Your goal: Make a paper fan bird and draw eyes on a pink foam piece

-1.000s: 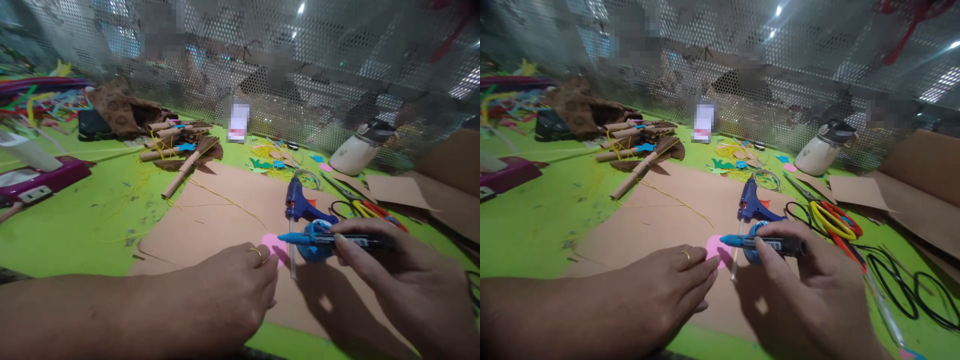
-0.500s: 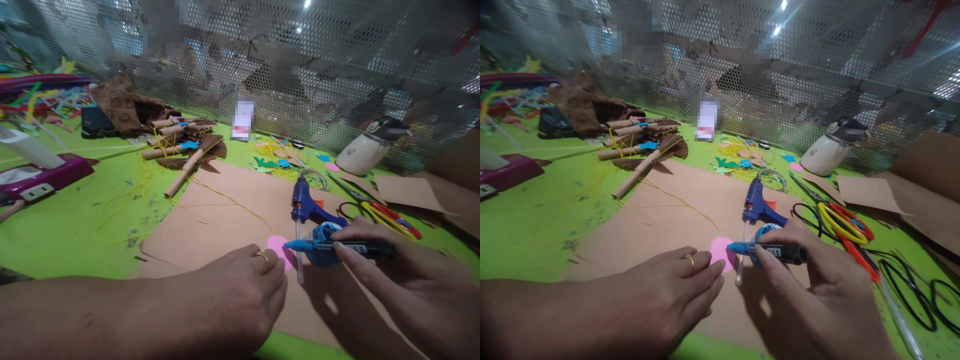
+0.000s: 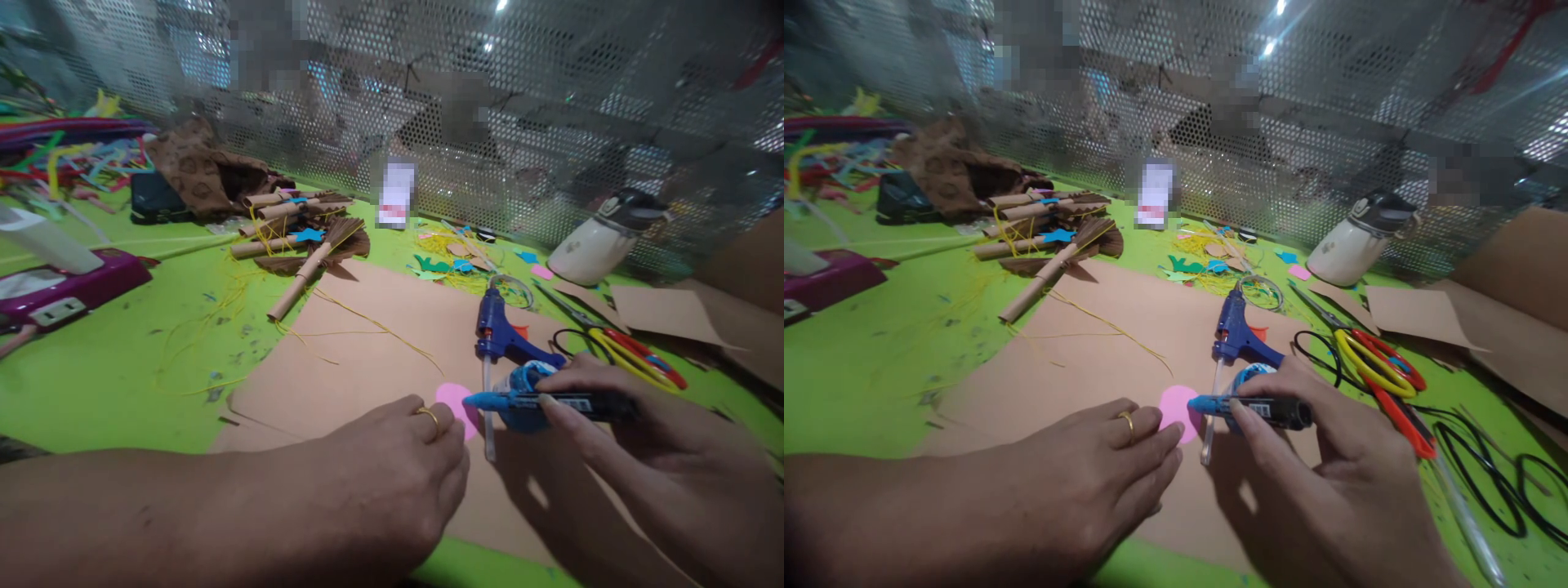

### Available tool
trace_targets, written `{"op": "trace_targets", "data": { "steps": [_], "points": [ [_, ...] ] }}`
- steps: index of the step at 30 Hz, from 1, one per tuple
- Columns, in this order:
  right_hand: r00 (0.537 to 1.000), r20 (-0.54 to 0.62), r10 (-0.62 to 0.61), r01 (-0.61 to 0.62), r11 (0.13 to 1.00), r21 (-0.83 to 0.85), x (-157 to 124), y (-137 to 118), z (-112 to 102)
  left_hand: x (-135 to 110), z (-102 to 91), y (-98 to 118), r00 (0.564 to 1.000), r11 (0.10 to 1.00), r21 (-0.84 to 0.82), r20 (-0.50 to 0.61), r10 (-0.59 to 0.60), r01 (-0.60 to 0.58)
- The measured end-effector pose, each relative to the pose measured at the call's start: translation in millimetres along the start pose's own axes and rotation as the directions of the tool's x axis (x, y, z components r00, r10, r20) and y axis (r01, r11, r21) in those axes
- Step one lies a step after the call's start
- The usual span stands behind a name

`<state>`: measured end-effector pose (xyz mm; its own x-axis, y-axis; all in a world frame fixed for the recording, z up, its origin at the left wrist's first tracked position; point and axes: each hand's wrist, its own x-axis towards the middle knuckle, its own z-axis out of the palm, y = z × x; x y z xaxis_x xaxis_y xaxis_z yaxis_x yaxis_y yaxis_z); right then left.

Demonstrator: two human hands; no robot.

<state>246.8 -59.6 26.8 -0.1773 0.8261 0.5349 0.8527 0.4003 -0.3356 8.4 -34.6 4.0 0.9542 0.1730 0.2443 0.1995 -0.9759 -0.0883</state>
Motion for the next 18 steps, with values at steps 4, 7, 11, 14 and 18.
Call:
{"op": "trace_targets", "data": {
  "steps": [4, 7, 11, 14, 18],
  "points": [
    [1.0, -0.021, -0.007, 0.007, 1.0, -0.008, 0.9, -1.4, 0.2, 0.2, 0.1, -0.6, 1.0, 1.0, 0.011, 0.01, -0.003, 0.003],
    [0.999, -0.01, -0.037, 0.036, 0.999, -0.032, 2.1, -1.6, 0.0, 0.7, -0.5, -1.0, 1.0, 1.0, 0.014, 0.022, 0.01, -0.011],
    [0.999, 0.006, -0.05, 0.05, 0.997, -0.057, 1.7, -0.2, -0.7, 0.9, -1.9, -1.0, 1.0, 1.0, 0.021, 0.022, 0.005, -0.006],
    [0.997, 0.011, -0.072, 0.072, 0.995, -0.075, 1.6, 0.6, -1.1, 0.5, -1.9, -0.5, 1.0, 1.0, 0.022, 0.015, 0.001, -0.001],
    [0.998, 0.002, -0.064, 0.063, 0.994, -0.093, 2.9, 0.4, -0.6, 0.4, -1.5, -0.3, 1.0, 1.0, 0.022, 0.023, 0.001, -0.001]
  ]
}}
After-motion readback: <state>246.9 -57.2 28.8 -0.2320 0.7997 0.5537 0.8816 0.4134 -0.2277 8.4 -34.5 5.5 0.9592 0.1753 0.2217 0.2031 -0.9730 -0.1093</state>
